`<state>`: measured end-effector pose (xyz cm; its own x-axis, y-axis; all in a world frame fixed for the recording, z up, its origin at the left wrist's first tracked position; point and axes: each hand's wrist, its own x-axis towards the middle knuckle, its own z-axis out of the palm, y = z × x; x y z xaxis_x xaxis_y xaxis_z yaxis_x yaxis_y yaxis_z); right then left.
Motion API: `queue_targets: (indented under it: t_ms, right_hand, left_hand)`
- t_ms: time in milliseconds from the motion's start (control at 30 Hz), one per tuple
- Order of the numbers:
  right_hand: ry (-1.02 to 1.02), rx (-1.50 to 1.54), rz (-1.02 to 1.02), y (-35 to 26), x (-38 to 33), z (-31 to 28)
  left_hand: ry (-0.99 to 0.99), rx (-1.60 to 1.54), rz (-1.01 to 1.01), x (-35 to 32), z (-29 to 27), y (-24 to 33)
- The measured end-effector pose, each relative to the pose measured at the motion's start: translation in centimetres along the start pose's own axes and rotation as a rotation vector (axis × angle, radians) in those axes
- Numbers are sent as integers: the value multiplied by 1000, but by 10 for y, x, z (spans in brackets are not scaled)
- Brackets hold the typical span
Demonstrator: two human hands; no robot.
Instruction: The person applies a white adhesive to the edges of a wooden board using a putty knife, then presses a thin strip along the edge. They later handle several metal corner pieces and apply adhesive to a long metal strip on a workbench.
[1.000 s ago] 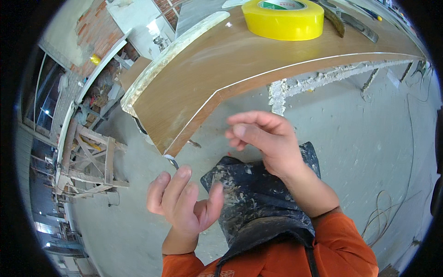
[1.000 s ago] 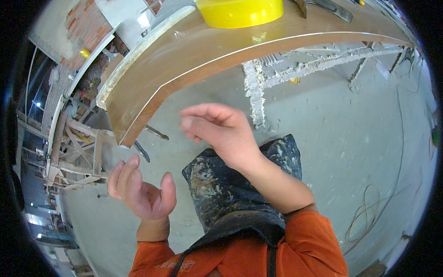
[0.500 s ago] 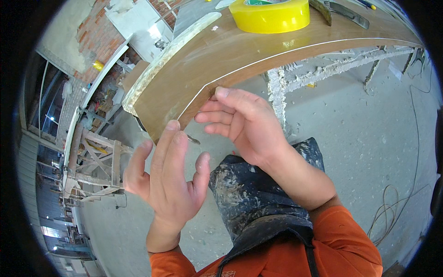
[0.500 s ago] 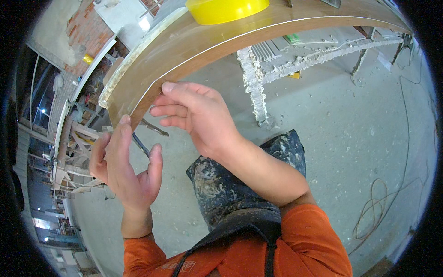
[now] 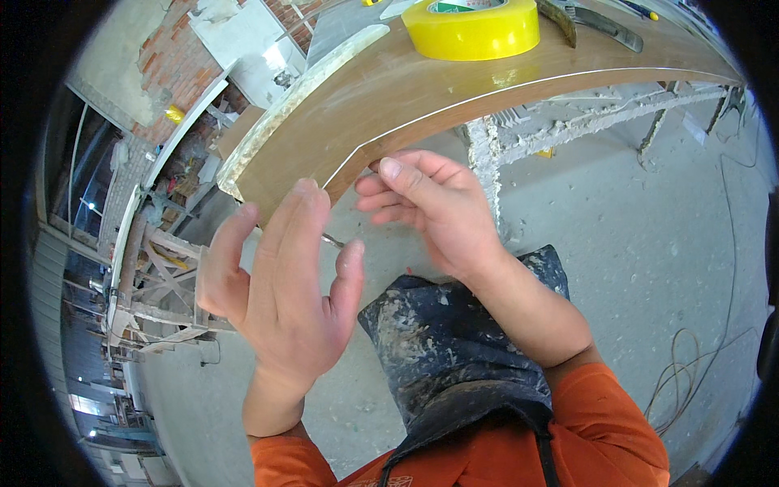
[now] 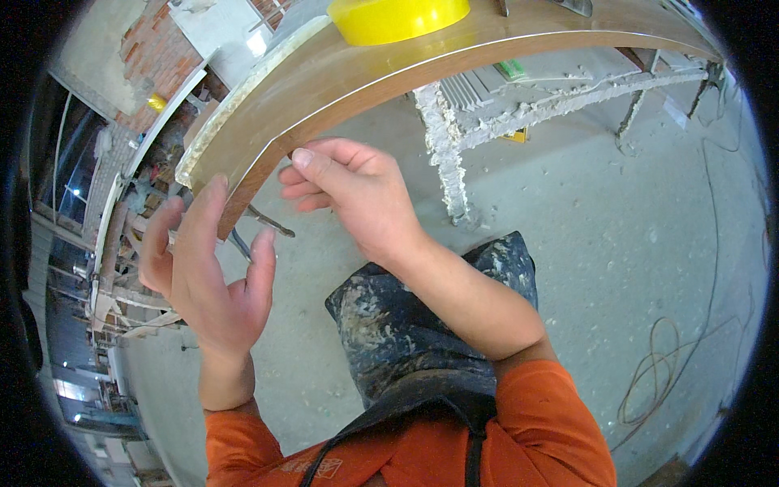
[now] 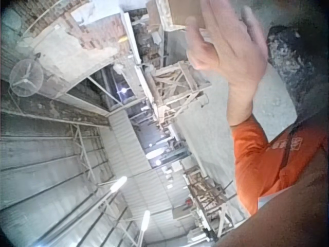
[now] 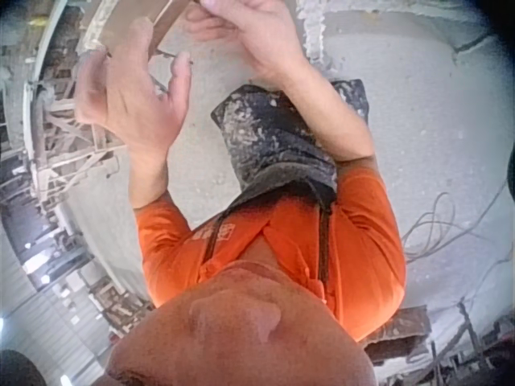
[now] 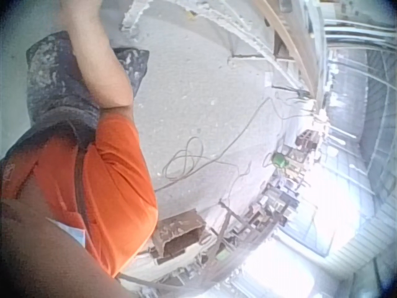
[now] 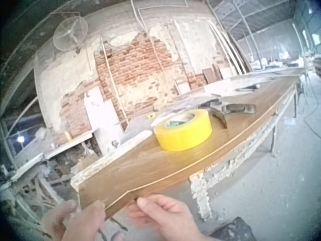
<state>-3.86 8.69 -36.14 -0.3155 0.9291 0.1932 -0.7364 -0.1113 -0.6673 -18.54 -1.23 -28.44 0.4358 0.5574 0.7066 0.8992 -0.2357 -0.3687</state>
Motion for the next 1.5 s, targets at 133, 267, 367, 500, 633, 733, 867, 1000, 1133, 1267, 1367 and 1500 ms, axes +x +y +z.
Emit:
queue_targets:
  t_ms: [133, 267, 367, 500, 633, 733, 867, 1000, 1133, 1267, 1367, 1500]
  right_hand:
    - [90, -1132, -817, -15, -19, -24]
    - [89, -1716, -1403, -60, -15, -31]
    - [50, -1859, -1407, -72, 4, -20]
    - [-146, -1908, -1378, -85, 18, -15]
    - [-129, -1941, -1392, -84, 15, -16]
    - [-119, -1902, -1428, -83, 17, -15]
    - [-103, -1903, -1410, -82, 15, -10]
    - [-96, -1890, -1422, -82, 16, -10]
    - [-101, -1872, -1420, -81, 15, -11]
    - [-69, -1850, -1444, -78, 17, -15]
    - [-53, -1844, -1445, -77, 18, -16]
    - [-53, -1848, -1417, -79, 17, -19]
  left_hand:
    - [-36, -27, -20, 12, -1, -4]
    - [-79, -26, -3, 27, 2, -4]
    - [-148, -49, -6, 36, 1, -9]
    - [-205, -140, 68, 49, 5, -20]
    - [-284, -257, 110, 58, 3, -32]
    - [-335, -296, 137, 63, -4, -37]
    - [-351, -334, 166, 65, -3, -44]
    - [-374, -427, 152, 70, -4, -48]
    - [-384, -520, 132, 73, 0, -56]
    - [-453, -722, 36, 80, 9, -63]
    - [-543, -885, -88, 94, 9, -58]
    - [-546, -832, -29, 104, 19, -55]
